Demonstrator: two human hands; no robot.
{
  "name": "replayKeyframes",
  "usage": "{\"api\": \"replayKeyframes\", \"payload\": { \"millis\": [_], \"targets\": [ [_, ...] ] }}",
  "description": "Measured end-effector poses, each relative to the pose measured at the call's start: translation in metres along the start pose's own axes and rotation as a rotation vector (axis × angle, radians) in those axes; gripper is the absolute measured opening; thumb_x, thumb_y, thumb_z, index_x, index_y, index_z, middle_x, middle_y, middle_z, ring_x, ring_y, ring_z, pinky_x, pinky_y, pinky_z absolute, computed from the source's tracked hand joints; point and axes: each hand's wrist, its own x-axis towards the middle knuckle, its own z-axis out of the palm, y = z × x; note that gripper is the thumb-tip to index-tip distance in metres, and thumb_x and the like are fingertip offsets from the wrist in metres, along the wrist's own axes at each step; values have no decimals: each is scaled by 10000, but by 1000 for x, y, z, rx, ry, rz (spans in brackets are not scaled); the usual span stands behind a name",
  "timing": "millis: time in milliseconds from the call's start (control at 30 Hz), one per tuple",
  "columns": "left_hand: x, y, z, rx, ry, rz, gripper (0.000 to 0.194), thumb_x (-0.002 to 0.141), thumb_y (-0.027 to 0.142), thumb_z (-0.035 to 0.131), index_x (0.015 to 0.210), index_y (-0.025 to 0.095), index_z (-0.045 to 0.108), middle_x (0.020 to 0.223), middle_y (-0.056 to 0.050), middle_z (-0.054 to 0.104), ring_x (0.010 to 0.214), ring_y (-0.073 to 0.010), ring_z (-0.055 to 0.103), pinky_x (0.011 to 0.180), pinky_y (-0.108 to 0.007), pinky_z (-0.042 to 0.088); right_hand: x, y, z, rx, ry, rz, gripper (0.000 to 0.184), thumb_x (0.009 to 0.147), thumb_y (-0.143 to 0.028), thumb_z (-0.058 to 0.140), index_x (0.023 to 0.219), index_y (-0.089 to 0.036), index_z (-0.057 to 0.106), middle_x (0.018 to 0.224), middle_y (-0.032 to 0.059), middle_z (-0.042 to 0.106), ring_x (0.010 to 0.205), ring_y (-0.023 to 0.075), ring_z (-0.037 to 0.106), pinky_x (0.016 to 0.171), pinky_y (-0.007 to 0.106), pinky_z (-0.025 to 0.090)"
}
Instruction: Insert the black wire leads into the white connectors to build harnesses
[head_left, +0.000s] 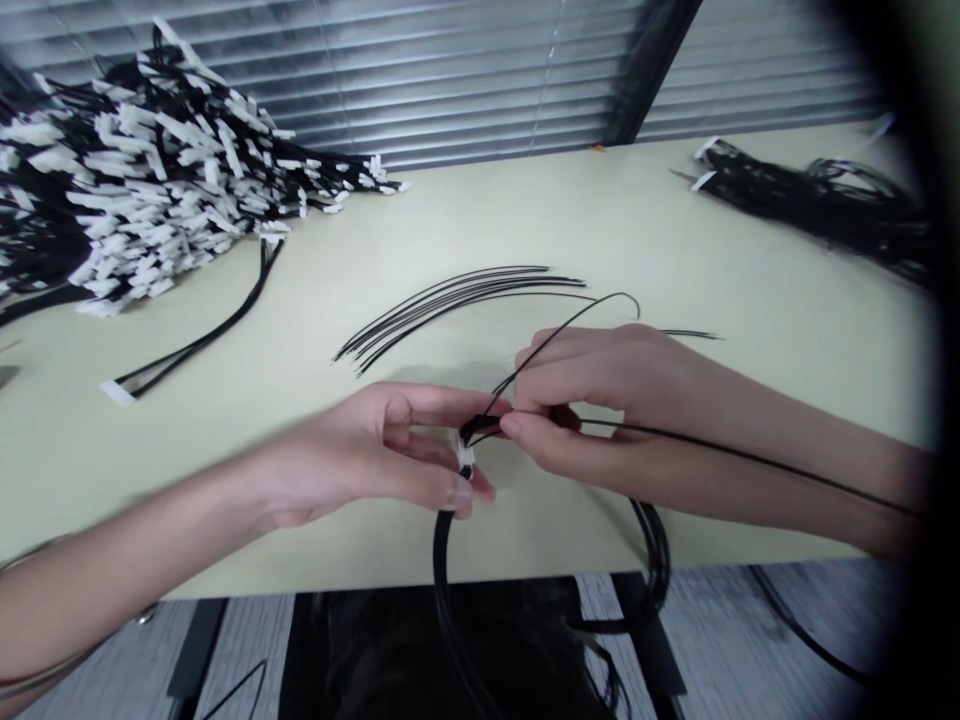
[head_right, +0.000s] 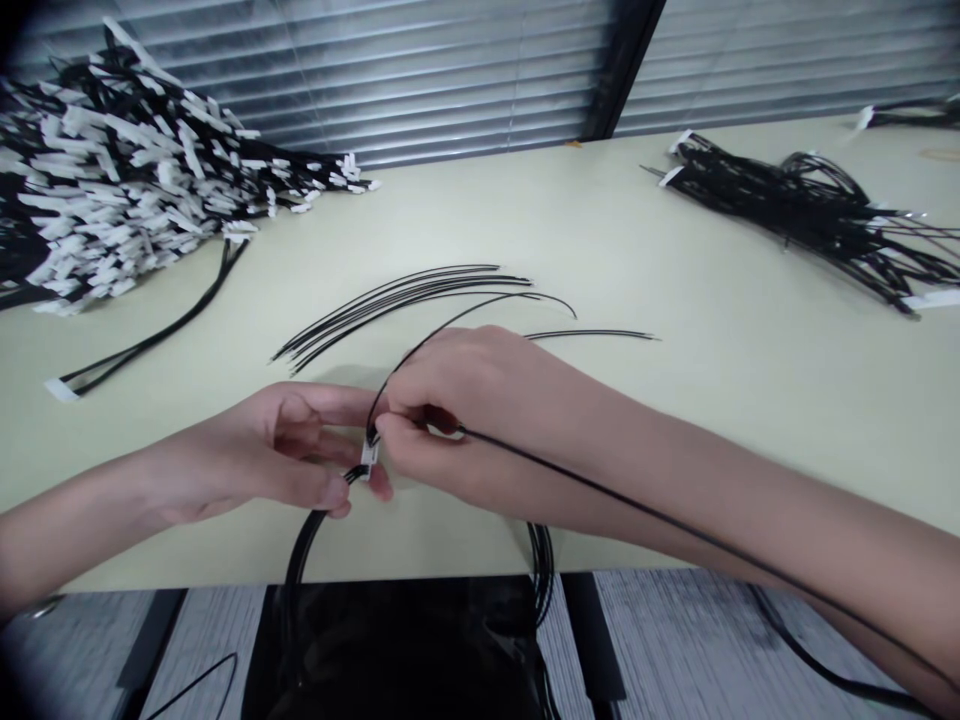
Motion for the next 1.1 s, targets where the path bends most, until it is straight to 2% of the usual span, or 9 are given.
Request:
{"api": "replayKeyframes", "payload": {
  "millis": [133, 300, 533, 767, 933, 1100],
  "targets": [
    [0, 0, 0, -3, 1, 15, 586, 698, 4, 676, 1216, 246, 549, 1029, -58, 666, 873, -144, 643, 711, -200, 522, 1, -1, 3, -11, 27, -16, 226, 819, -163, 508, 612, -160, 599, 596, -25, 547, 583, 82, 475, 541, 222, 339],
    [1, 1, 1, 17, -19, 28, 557, 714, -2, 660, 1205, 238, 556, 952, -39, 673, 859, -126, 637, 706, -182, 514, -1, 2, 12, -21, 105, -46, 154, 842, -202, 517, 728, -170, 616, 684, -26, 554, 650, 78, 488, 597, 206, 356],
    [2, -3, -2, 33, -73, 60, 563, 729, 32, 664, 1223, 271, 535, 975, -29, 660, 914, -142, 631, 722, -186, 508, -5, 6, 22, -20, 141, -100, 165, 880, -228, 478, 790, -174, 605, 726, -10, 555, 661, 94, 482, 590, 220, 358],
    [2, -5, -4, 23, -69, 63, 554, 720, 43, 671, 1216, 252, 542, 1057, -60, 654, 904, -151, 629, 710, -204, 504, -6, 8, 19, -60, 123, -144, 167, 892, -209, 457, 821, -169, 602, 757, -9, 548, 707, 94, 479, 645, 215, 368],
    [3, -5, -4, 17, -66, 71, 572, 706, 46, 685, 1216, 262, 542, 1153, -72, 626, 908, -160, 637, 707, -216, 511, -3, 5, 19, -46, 53, -147, 202, 904, -165, 412, 821, -150, 596, 773, 19, 548, 755, 114, 468, 708, 229, 378],
    [2, 0, -1, 12, -36, 42, 522, 696, 6, 676, 1148, 254, 599, 1011, -37, 679, 897, -152, 644, 713, -207, 522, -1, 6, 24, 41, 130, -208, 152, 861, -133, 475, 751, -165, 574, 736, -1, 549, 737, 111, 480, 664, 222, 390]
  ]
}}
